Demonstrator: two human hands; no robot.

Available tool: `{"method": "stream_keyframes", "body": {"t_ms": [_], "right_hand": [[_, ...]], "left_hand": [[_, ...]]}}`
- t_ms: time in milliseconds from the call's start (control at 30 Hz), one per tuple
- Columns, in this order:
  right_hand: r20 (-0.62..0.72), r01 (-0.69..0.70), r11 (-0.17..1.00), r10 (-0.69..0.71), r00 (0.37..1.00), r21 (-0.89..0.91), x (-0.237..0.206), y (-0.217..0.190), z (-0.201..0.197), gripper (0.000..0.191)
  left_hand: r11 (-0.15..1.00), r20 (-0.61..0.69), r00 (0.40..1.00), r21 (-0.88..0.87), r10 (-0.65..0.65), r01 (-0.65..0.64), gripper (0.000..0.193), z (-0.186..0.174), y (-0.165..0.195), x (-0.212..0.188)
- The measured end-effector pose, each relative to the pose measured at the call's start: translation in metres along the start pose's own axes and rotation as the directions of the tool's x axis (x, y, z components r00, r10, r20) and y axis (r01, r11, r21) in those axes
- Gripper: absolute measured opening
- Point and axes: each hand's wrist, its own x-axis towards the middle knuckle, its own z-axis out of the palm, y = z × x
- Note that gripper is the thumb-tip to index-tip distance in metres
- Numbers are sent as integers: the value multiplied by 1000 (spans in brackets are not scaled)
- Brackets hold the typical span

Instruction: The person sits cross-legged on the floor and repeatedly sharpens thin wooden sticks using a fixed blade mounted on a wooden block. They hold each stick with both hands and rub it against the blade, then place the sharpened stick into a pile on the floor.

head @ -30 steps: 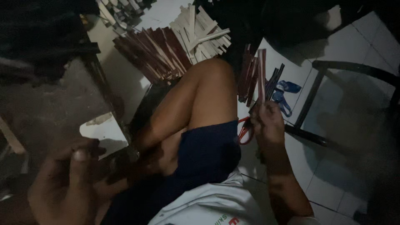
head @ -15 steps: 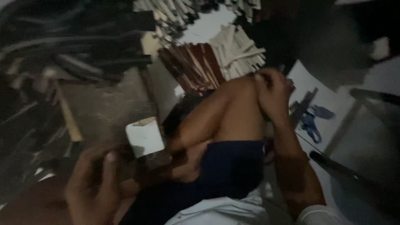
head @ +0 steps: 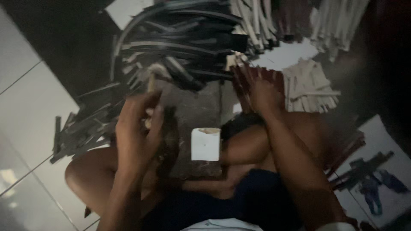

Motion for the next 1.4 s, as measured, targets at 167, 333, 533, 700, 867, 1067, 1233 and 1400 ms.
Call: {"method": "stream_keyframes", "body": {"t_ms": [167,333,533,700,867,1067,1233,1400], "right_hand": [[-203,174,984,-162,966,43,-5,8,-1,20],[-214,166,983,-147,966,73,-8,2,-5,22],[-101,18,971,7,995,240,-8,2,-11,29],[-378,178,928,-43,925,329,-5,21,-7,24],[-465,290,811,-25,885,508,-11,36,1,28],[-504,490,593,-160,849,638,-62,38,-4,25],[-396,385,737,-172,902,556,-137,7,-25,22],[-213,345,660,-274,938,668,-194,-41,-54,16]], "left_hand": [[922,-131,942,281,310,-265,46,1,-17,47],[834,-33,919,435,393,-341,57,-5,-29,96],[733,81,876,513,476,-446,34,-18,-33,116],[654,77,827,573,557,-493,29,-34,-20,108],[788,87,845,321,528,-525,45,-39,-2,51],[866,358,858,204,369,-457,59,-34,-12,-39],[917,245,924,198,295,-345,41,-33,-26,-73],[965,34,965,36,258,-259,40,-30,-43,-84]]}}
